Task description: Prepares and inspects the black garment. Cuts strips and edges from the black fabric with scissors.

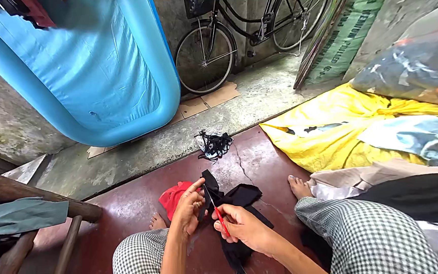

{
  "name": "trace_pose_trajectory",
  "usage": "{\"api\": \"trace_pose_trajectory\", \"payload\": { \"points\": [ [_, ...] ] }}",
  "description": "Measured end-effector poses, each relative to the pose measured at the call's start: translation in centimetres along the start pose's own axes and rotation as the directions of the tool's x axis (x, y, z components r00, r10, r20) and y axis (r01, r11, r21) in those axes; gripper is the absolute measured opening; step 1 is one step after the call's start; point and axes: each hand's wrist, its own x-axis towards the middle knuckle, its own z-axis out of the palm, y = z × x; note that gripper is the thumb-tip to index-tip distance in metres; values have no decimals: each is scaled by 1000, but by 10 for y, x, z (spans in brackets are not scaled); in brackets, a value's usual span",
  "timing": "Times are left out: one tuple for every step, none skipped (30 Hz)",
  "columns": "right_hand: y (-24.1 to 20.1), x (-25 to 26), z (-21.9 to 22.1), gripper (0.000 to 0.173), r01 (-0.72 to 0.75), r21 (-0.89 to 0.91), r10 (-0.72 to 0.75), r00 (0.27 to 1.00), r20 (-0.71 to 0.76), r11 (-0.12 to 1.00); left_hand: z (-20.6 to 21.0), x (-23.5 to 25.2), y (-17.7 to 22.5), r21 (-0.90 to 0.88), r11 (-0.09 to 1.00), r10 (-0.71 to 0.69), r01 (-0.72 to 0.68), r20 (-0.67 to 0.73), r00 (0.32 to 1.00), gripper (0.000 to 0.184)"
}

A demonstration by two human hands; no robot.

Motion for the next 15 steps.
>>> {"api": "trace_pose_trajectory", "payload": {
  "points": [
    [-1, -1, -1, 30, -19, -45, 19, 1000, 12, 999, -1, 3, -2, 33, 999, -22, 23, -40, 999, 43],
    [-2, -2, -2, 30, -38, -92, 41, 999, 31, 995, -2, 6, -3, 82, 996, -36, 42, -70, 997, 44],
    [-2, -4, -3, 31, -56, -138, 64, 997, 51, 989, -2, 10, -4, 159, 985, -47, 59, -75, 996, 53],
    [-2, -6, -4, 31, -71, -189, 86, 994, 72, 979, -4, 13, -4, 237, 968, -63, 77, -66, 996, 60],
    [-2, -7, -5, 31, -83, -244, 109, 990, 94, 966, -7, 17, -6, 293, 952, -71, 85, -56, 996, 63],
    [-2, -9, -6, 32, -88, -300, 129, 985, 117, 950, -10, 21, -7, 322, 943, -72, 83, -45, 996, 59],
    [-1, -10, -7, 32, -88, -354, 144, 980, 137, 931, -13, 25, -10, 332, 941, -51, 61, -39, 998, 50],
    [-1, -11, -8, 33, -81, -404, 155, 976, 152, 911, -15, 28, -13, 318, 948, -14, 24, -35, 999, 39],
    [0, -13, -8, 33, -76, -448, 162, 974, 158, 891, -16, 29, -15, 300, 954, 28, -15, -38, 999, 30],
    [0, -14, -9, 33, -74, -482, 166, 974, 151, 873, -17, 29, -16, 288, 957, 64, -48, -47, 997, 24],
    [0, -15, -9, 33, -75, -511, 168, 976, 137, 856, -16, 29, -15, 271, 959, 99, -79, -60, 993, 23],
    [-1, -16, -10, 33, -80, -532, 167, 979, 117, 843, -14, 28, -13, 246, 963, 131, -108, -76, 989, 26],
    [-1, -16, -11, 33, -81, -548, 158, 983, 94, 833, -12, 25, -9, 216, 967, 158, -135, -92, 983, 32],
    [-1, -16, -13, 33, -80, -558, 143, 987, 70, 826, -10, 21, -5, 187, 969, 185, -163, -102, 977, 38],
    [-1, -16, -14, 33, -75, -561, 122, 991, 47, 824, -8, 17, 0, 162, 967, 214, -196, -104, 971, 44]
  ]
}}
